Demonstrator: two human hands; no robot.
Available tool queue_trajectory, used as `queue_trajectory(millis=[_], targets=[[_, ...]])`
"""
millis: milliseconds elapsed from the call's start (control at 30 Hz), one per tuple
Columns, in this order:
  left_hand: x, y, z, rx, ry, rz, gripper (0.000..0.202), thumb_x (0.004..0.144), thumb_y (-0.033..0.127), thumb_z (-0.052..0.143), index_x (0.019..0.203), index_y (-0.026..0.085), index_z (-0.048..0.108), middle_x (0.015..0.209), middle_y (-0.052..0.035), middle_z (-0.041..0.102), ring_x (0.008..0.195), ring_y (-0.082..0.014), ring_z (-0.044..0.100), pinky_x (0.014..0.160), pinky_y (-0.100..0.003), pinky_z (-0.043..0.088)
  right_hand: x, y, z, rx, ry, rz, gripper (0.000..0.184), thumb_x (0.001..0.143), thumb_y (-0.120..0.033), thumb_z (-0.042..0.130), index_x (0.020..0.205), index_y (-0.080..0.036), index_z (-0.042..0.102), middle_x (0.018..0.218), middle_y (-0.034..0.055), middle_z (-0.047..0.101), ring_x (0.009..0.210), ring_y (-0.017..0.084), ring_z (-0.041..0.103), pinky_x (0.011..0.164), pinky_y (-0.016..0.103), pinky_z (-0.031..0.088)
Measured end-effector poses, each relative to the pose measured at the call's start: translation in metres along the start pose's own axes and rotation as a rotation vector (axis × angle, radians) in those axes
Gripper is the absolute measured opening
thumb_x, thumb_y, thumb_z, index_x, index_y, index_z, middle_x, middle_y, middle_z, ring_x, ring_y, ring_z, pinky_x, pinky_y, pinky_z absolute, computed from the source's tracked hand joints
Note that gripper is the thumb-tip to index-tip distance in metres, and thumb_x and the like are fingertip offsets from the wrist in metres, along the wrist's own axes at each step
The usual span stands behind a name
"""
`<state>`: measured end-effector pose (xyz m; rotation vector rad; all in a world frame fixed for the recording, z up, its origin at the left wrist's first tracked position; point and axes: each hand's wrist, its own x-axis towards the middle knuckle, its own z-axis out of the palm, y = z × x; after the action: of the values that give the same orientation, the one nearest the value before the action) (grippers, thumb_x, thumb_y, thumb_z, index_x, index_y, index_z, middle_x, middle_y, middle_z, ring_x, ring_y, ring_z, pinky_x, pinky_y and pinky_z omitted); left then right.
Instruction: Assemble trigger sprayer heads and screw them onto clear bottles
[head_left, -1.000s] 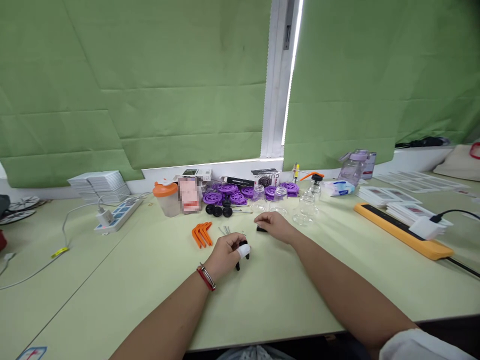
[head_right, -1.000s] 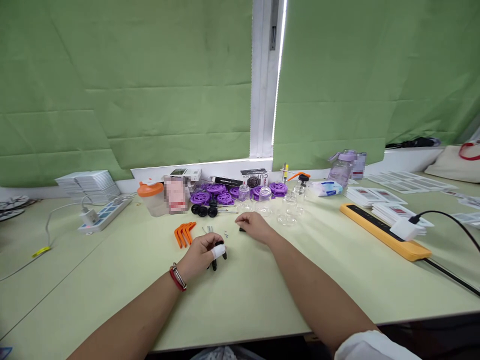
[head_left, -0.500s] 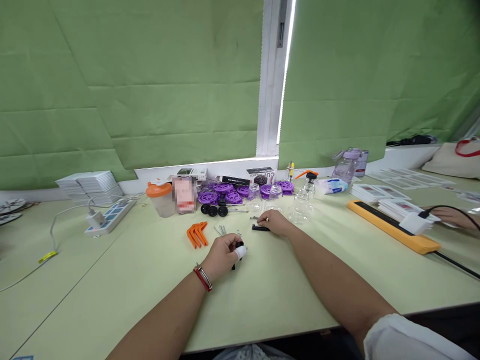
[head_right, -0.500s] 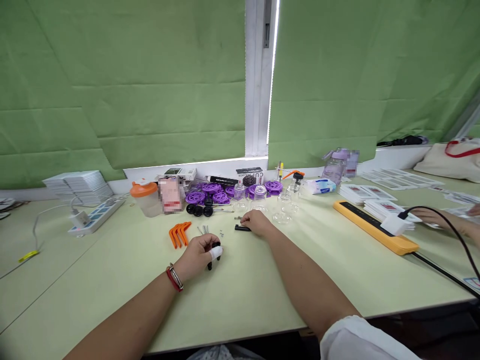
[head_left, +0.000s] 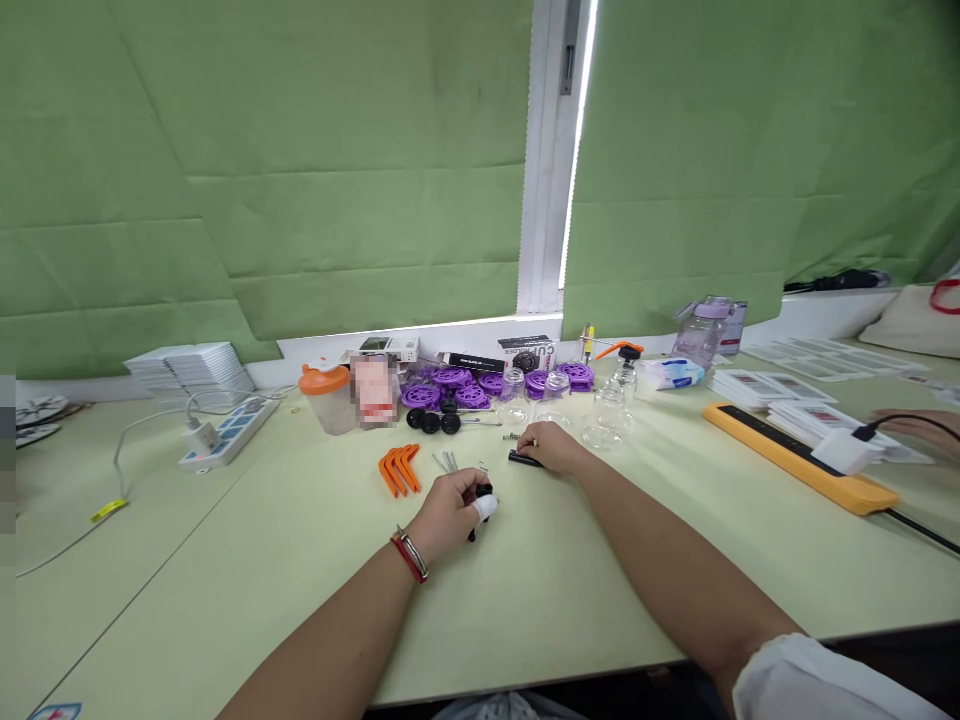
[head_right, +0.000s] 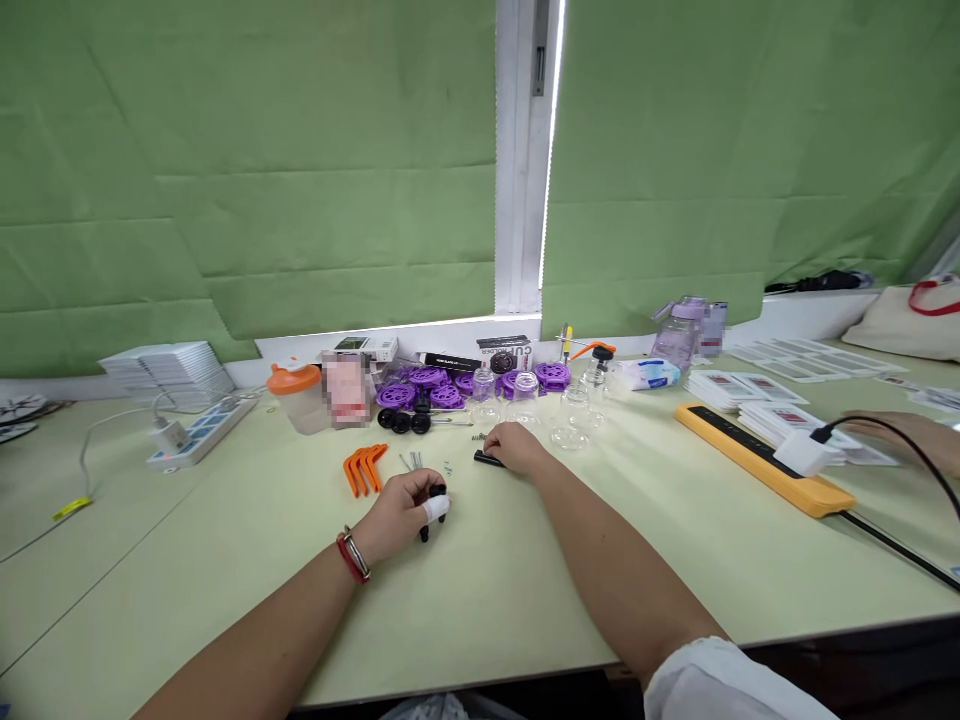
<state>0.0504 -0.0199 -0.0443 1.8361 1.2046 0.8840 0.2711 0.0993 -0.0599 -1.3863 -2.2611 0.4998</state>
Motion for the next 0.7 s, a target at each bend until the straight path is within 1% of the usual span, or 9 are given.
queue_trajectory(millis=[133, 300, 433, 500, 567, 633, 700], targets=[[0.0, 0.001, -0.001, -0.017, -0.002, -0.009, 0.018, 0.074, 0.034, 0.058, 0.08, 0.016, 0.056, 0.065, 0.0018, 0.048, 0.057, -0.0092, 0.042, 0.051, -0.02, 0.035, -0.002, 0.0, 0.0, -0.02, 0.002, -0.031, 0.015, 0.073, -0.018, 0.057, 0.075, -0.021, 0.072, 0.086, 0.0027, 0.069, 0.082, 0.018, 0.06, 0.073, 0.026, 0.042], [0.0, 0.004, -0.001, -0.028, -0.007, 0.003, 0.017, 0.073, 0.032, 0.059, 0.079, 0.016, 0.055, 0.063, 0.0028, 0.044, 0.057, -0.0085, 0.039, 0.052, -0.02, 0.035, -0.003, 0.0, 0.0, -0.023, 0.007, -0.033, 0.015, 0.074, -0.016, 0.056, 0.074, -0.02, 0.07, 0.086, 0.0032, 0.068, 0.081, 0.017, 0.059, 0.074, 0.026, 0.042], [-0.001, 0.005, -0.002, -0.026, -0.004, 0.009, 0.016, 0.073, 0.031, 0.059, 0.077, 0.016, 0.056, 0.062, 0.0027, 0.044, 0.056, -0.0083, 0.039, 0.051, -0.019, 0.035, -0.006, -0.007, -0.007, 0.012, 0.071, -0.045, 0.016, 0.077, -0.017, 0.053, 0.076, -0.019, 0.069, 0.088, 0.0046, 0.066, 0.079, 0.017, 0.058, 0.073, 0.027, 0.042], [-0.001, 0.006, -0.002, -0.033, -0.006, 0.004, 0.016, 0.073, 0.031, 0.06, 0.077, 0.016, 0.056, 0.062, 0.0026, 0.045, 0.056, -0.0083, 0.04, 0.051, -0.019, 0.035, -0.011, -0.018, -0.011, 0.074, 0.122, -0.083, 0.016, 0.079, -0.02, 0.052, 0.077, -0.019, 0.068, 0.088, 0.0045, 0.065, 0.077, 0.016, 0.057, 0.071, 0.027, 0.043], [-0.001, 0.006, -0.002, -0.04, -0.009, -0.002, 0.016, 0.072, 0.031, 0.06, 0.078, 0.016, 0.057, 0.062, 0.0025, 0.046, 0.055, -0.0084, 0.041, 0.051, -0.02, 0.035, -0.019, -0.034, -0.015, 0.16, 0.148, -0.148, 0.016, 0.08, -0.023, 0.052, 0.079, -0.019, 0.067, 0.085, 0.004, 0.064, 0.074, 0.015, 0.056, 0.068, 0.026, 0.043], [-0.001, 0.006, -0.002, -0.043, -0.012, -0.003, 0.016, 0.072, 0.031, 0.06, 0.078, 0.016, 0.057, 0.062, 0.0025, 0.047, 0.055, -0.0085, 0.041, 0.051, -0.02, 0.035, -0.028, -0.052, -0.018, 0.245, 0.106, -0.255, 0.015, 0.081, -0.023, 0.052, 0.081, -0.019, 0.067, 0.082, 0.0036, 0.062, 0.072, 0.014, 0.056, 0.067, 0.025, 0.043], [-0.002, 0.006, -0.002, -0.039, -0.013, 0.004, 0.015, 0.073, 0.03, 0.059, 0.077, 0.016, 0.057, 0.061, 0.0028, 0.046, 0.055, -0.0084, 0.04, 0.051, -0.02, 0.034, -0.037, -0.07, -0.019, 0.279, 0.018, -0.372, 0.015, 0.083, -0.023, 0.052, 0.083, -0.019, 0.067, 0.082, 0.0033, 0.061, 0.073, 0.013, 0.057, 0.068, 0.025, 0.044]])
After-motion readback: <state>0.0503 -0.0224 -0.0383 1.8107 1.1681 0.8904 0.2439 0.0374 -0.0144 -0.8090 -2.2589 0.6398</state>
